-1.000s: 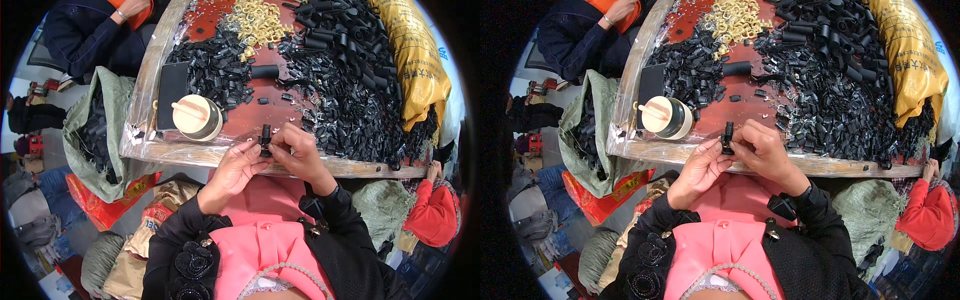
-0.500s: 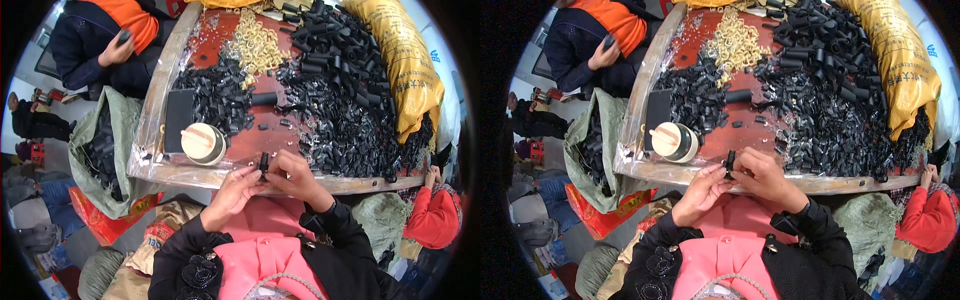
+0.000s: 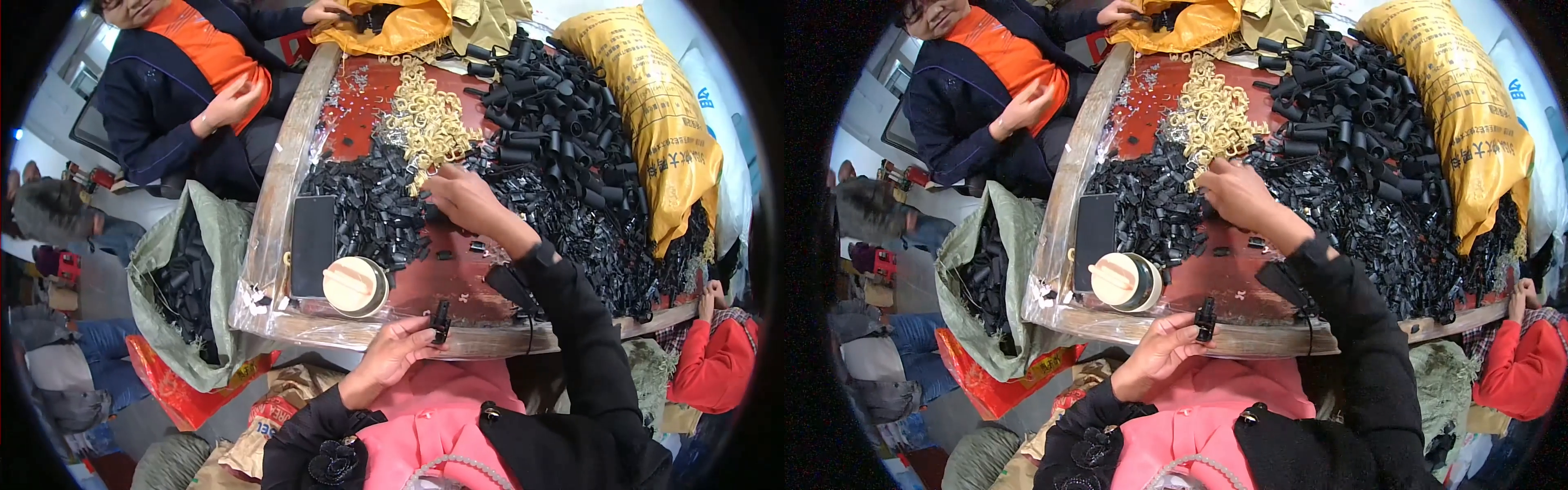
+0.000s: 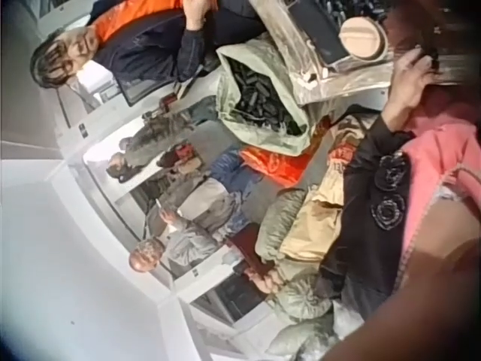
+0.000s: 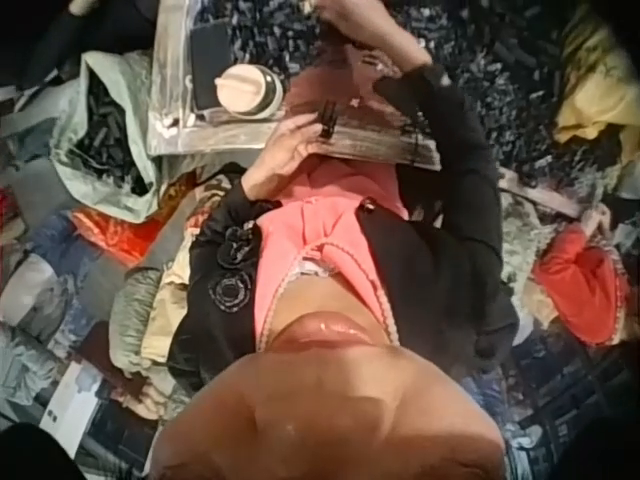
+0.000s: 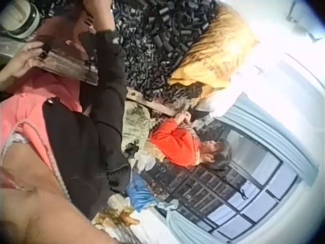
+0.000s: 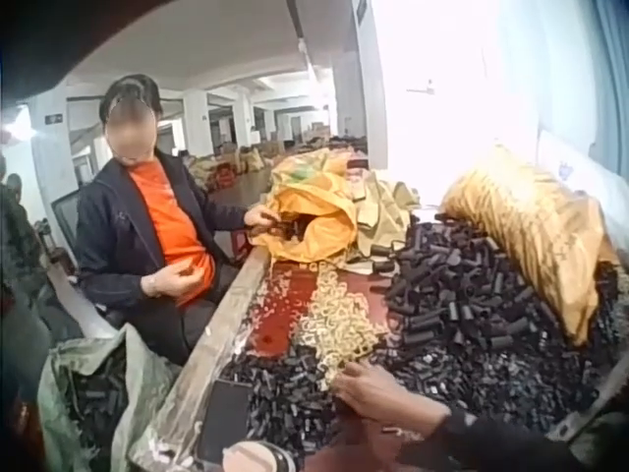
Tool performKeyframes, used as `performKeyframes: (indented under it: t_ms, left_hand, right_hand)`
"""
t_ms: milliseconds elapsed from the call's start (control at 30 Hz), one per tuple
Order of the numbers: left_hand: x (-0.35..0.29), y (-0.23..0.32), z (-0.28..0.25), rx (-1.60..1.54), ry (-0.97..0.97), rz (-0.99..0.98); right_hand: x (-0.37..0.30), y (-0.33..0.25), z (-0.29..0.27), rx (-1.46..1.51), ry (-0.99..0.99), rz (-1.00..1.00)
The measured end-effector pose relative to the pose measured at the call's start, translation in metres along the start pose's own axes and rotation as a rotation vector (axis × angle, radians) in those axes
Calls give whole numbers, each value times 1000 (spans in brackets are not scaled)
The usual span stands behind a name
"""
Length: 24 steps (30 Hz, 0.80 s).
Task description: The person assembles plastic components by hand, inserting a small beige piece into a black housing, sliding a black sleeve over the assembly, and placing the finished unit into a large green bag.
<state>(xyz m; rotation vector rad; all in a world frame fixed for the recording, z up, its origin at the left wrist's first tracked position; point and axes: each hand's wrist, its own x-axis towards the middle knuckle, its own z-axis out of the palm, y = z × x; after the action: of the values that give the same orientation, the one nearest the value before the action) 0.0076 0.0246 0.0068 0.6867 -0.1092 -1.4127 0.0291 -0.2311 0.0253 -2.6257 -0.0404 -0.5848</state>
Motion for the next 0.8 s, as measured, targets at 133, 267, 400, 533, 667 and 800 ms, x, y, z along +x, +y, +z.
performKeyframes:
  t_ms: [133, 267, 400, 533, 667, 800]
  left_hand:
    - [2, 0, 1, -24, -1, 14]
    - [4, 0, 1, -32, 13, 26]
    - [8, 1, -3, -11, -5, 61]
    - [7, -7, 0, 10, 69, 136]
    - [14, -11, 8, 13, 128, 169]
    - [11, -18, 19, 25, 109, 156]
  right_hand:
    - [21, 24, 29, -157, -99, 172]
    - [23, 38, 44, -158, 1, 278]
    - [11, 29, 26, 62, 94, 316]
    - [-25, -23, -11, 562, 101, 505]
    - [-75, -66, -16, 953, 114, 559]
    - [-107, -113, -27, 1163, 202, 516]
